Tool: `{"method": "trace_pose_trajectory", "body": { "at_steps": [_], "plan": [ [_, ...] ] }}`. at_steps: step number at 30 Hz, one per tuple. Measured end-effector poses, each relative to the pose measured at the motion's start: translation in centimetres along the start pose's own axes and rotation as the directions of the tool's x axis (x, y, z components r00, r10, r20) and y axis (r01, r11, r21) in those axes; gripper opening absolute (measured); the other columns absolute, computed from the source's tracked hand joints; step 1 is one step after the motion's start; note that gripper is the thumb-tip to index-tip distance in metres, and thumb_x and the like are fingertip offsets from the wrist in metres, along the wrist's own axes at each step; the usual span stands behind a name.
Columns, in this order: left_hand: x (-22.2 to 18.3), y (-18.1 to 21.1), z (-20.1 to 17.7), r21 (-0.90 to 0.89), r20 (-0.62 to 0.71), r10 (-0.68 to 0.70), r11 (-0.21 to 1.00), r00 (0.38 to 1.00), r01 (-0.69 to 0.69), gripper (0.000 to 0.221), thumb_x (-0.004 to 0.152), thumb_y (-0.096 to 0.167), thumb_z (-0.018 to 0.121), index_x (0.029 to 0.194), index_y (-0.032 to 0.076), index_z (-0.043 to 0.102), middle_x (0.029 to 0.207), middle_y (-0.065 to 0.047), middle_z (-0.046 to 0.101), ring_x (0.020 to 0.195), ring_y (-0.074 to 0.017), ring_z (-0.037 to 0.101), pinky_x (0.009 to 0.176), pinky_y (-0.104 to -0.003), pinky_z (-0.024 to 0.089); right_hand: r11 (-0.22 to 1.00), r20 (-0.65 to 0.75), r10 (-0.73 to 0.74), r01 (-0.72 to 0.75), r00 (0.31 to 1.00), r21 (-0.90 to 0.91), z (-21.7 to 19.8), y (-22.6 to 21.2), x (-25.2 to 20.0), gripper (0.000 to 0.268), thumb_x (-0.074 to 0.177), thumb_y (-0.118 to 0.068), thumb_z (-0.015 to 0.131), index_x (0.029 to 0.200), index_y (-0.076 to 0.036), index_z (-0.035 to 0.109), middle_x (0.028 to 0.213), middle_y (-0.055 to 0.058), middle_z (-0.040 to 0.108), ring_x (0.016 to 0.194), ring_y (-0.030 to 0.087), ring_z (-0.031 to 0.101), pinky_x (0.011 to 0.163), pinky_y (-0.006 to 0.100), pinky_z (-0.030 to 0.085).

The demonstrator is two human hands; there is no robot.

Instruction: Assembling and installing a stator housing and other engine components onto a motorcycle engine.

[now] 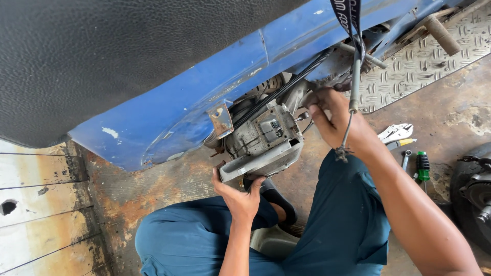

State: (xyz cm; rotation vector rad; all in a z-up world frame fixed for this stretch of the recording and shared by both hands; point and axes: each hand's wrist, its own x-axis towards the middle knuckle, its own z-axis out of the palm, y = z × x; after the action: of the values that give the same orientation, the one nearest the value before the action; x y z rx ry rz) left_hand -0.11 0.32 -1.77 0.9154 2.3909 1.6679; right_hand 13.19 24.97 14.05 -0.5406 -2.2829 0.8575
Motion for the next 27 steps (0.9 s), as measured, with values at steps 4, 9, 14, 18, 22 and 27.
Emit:
{"method": "trace_pose_trajectory", "body": {
  "at_steps": [4,9,14,18,22,27],
  "plan": [
    [0.1,0.0,0.1,0.037,-0.014,0.030,0.999,0.999,-0.029,0.137,0.068,0.057,0.093,0.160,-0.001,0.011,0.147,-0.028,0.026,0.137,-0.0542,0.036,0.109,-0.077,0.033,0.981,0.071,0.141,-0.129,0.988,-0.146,-1.9,-0.2,-1.7,0.014,0.098,-0.004,0.066,0.105,0.007,0.064,0.077,0.027,0.066,0.067,0.048,0.068,0.056,0.053,0.055],
    [0.3,0.4,-0.1,0.023,-0.006,0.015,1.000,1.000,-0.015,0.134,0.072,0.055,0.092,0.161,0.000,0.009,0.147,-0.028,0.026,0.138,-0.0551,0.033,0.111,-0.078,0.030,0.978,0.181,0.177,-0.153,0.967,-0.143,-1.8,-1.9,-2.5,0.013,0.089,-0.004,0.071,0.098,0.005,0.068,0.077,0.026,0.069,0.067,0.046,0.070,0.056,0.053,0.056],
    [0.2,0.9,-0.4,-0.005,0.039,-0.028,1.000,0.999,0.028,0.126,0.080,0.057,0.085,0.160,0.000,0.005,0.149,-0.027,0.024,0.141,-0.0546,0.027,0.111,-0.080,0.030,0.996,0.077,0.075,-0.070,0.994,-0.054,-1.0,-4.0,-0.5,0.011,0.093,-0.007,0.072,0.103,-0.004,0.076,0.079,0.020,0.070,0.067,0.044,0.070,0.056,0.046,0.056],
    [-0.1,0.4,-0.2,0.011,0.015,-0.019,1.000,1.000,0.018,0.125,0.080,0.056,0.086,0.161,0.002,0.007,0.154,-0.025,0.025,0.144,-0.0510,0.022,0.109,-0.079,0.030,0.979,0.103,-0.086,0.104,0.991,-0.176,0.7,-2.1,1.1,0.010,0.091,-0.015,0.074,0.100,-0.013,0.078,0.079,0.014,0.072,0.072,0.041,0.071,0.057,0.047,0.056],
    [0.2,0.5,-0.5,0.072,0.037,-0.033,0.997,0.999,0.030,0.123,0.081,0.058,0.084,0.160,0.000,0.009,0.156,-0.028,0.023,0.142,-0.0538,0.025,0.104,-0.083,0.035,0.956,0.161,-0.082,0.124,0.984,-0.266,1.4,-0.7,1.6,0.009,0.087,-0.022,0.076,0.095,-0.022,0.080,0.077,0.005,0.074,0.073,0.035,0.073,0.060,0.044,0.057],
    [-0.1,0.0,-0.2,0.022,0.018,-0.036,0.999,0.999,0.036,0.125,0.078,0.056,0.087,0.161,0.002,0.010,0.156,-0.027,0.022,0.143,-0.0527,0.024,0.107,-0.081,0.031,0.884,0.237,-0.152,0.239,0.960,-0.402,1.5,-0.6,2.2,0.008,0.091,-0.025,0.070,0.094,-0.019,0.073,0.074,0.006,0.070,0.067,0.035,0.071,0.057,0.043,0.056]
  ]
}}
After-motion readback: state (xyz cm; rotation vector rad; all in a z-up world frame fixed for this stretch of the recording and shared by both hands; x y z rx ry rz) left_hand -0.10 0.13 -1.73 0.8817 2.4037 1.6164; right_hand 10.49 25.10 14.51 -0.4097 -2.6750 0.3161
